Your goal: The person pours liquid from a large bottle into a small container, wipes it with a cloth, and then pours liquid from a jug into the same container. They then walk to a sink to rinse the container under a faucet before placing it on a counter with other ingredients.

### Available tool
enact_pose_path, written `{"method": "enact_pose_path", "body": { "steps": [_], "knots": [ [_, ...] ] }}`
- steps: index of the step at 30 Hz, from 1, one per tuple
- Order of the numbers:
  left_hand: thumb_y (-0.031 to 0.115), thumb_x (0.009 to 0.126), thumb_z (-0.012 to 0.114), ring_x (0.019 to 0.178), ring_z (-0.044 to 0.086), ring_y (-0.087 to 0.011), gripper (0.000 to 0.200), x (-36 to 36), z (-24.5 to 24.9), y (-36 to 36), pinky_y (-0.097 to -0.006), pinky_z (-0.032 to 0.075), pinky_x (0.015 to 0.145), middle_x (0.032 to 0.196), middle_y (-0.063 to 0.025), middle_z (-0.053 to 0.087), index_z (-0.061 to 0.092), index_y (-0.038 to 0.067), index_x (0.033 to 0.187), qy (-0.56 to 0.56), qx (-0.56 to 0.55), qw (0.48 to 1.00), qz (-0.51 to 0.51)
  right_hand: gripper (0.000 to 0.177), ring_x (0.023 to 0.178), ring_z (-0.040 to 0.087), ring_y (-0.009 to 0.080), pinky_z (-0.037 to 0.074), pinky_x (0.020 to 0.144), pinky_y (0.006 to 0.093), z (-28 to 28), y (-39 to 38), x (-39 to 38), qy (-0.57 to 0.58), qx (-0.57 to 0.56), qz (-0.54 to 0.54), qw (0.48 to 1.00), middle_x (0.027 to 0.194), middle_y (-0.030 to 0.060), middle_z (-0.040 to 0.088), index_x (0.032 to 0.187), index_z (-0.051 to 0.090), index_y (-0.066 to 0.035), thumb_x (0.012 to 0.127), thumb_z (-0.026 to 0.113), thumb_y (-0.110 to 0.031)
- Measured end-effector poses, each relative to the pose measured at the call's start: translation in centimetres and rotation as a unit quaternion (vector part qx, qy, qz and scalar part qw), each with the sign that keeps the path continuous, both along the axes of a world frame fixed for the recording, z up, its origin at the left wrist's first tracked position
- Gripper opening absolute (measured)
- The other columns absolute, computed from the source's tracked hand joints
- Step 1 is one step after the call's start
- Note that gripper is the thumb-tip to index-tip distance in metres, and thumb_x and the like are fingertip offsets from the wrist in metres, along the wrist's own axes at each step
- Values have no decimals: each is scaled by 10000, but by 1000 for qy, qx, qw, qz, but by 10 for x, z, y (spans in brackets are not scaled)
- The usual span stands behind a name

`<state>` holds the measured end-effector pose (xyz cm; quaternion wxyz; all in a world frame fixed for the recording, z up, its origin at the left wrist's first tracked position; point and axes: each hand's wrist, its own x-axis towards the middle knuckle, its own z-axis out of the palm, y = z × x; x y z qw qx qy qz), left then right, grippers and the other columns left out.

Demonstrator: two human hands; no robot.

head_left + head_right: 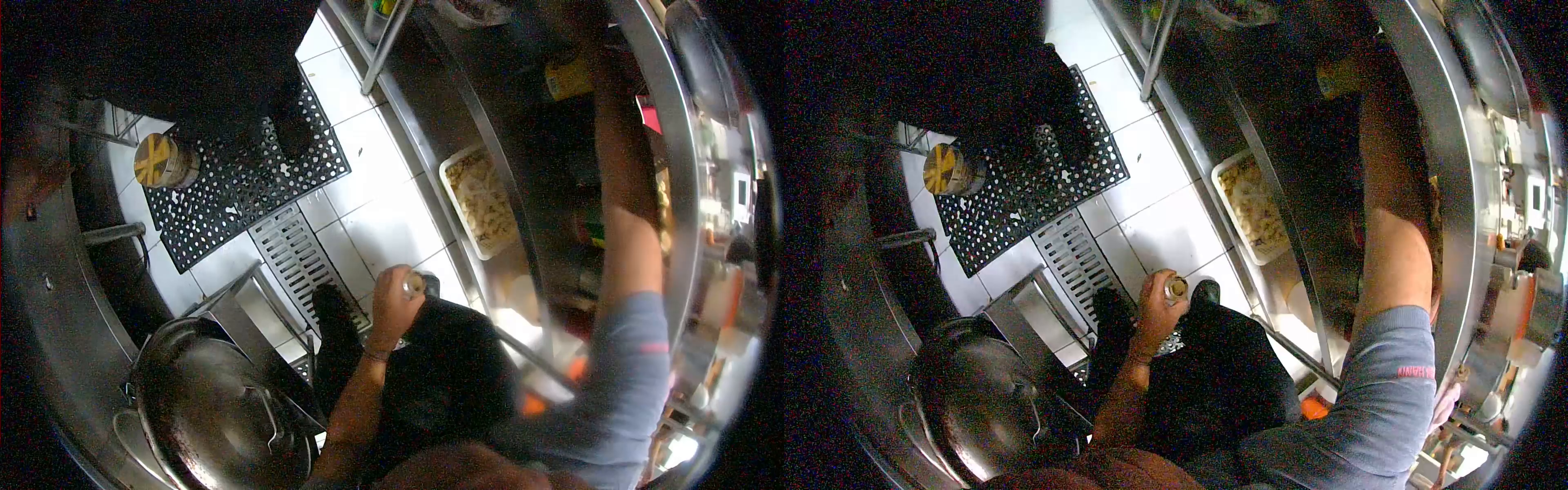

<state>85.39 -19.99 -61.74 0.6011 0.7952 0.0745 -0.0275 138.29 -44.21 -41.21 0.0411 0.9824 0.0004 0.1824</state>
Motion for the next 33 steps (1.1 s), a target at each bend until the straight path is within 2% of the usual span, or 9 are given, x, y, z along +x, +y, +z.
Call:
{"method": "enact_pose_path", "body": {
  "steps": [10,17,21,24,27,30,31,32,33],
  "knots": [
    [1,691,803,1109,603,-422,547,0,12,10,-491,494,965,1143,-216,642,592,19,1195,4,-9,1000,13,417,1246,602,411,453,1087,481,14,24,-26,-50,29,16,998,1329,254,638,1306,643,-23,1029,518,-308],
    [10,696,789,1119,606,-409,526,-23,21,9,-464,494,987,1152,-203,644,602,2,1187,25,-30,998,55,407,1257,600,407,450,1096,472,19,45,-108,-192,121,76,971,1336,251,639,1300,658,-28,1019,524,-291],
    [-11,719,778,1082,652,-335,518,-32,76,16,-406,523,956,1131,-178,650,603,18,1206,2,-20,994,104,402,1263,599,404,448,1101,467,15,72,-204,-152,252,45,955,1339,248,640,1296,666,-31,1014,528,-281],
    [-23,732,772,1042,667,-289,502,-38,124,32,-381,537,926,1123,-155,653,604,24,1203,11,-38,988,151,355,995,712,359,533,886,475,34,105,-282,20,425,-82,901,1108,266,721,1210,670,53,981,626,-214],
    [-32,765,750,996,661,-213,463,-42,168,54,-339,539,882,1091,-95,649,601,30,1199,-1,-46,982,184,324,1057,710,301,545,937,393,69,131,-349,-16,429,-6,903,1169,239,723,1261,660,20,957,657,-93],
    [15,804,752,987,650,-328,369,-39,241,93,-404,529,908,1069,-154,656,623,8,1150,-13,-56,983,176,317,1030,735,371,567,914,417,88,134,-409,0,411,55,910,1121,254,730,1226,684,-24,917,712,-91],
    [23,823,750,996,633,-301,358,-41,243,105,-391,516,909,1064,-141,640,623,6,1158,13,-63,983,170,312,1019,738,370,573,902,419,100,134,-427,18,405,69,912,1123,256,728,1215,691,-24,911,721,-86],
    [35,848,747,999,619,-267,334,-37,297,116,-391,505,908,1069,-129,627,623,3,1157,35,-113,979,166,307,1008,741,369,579,890,420,114,133,-449,36,399,75,913,1125,257,727,1205,698,-24,905,729,-82],
    [29,870,737,1009,592,-220,312,-40,293,127,-372,511,891,1099,-118,618,621,-3,1157,-7,-45,990,132,318,938,750,354,596,832,425,128,128,-463,-7,375,123,919,1115,250,733,1222,694,-35,910,728,-85]
  ]
}}
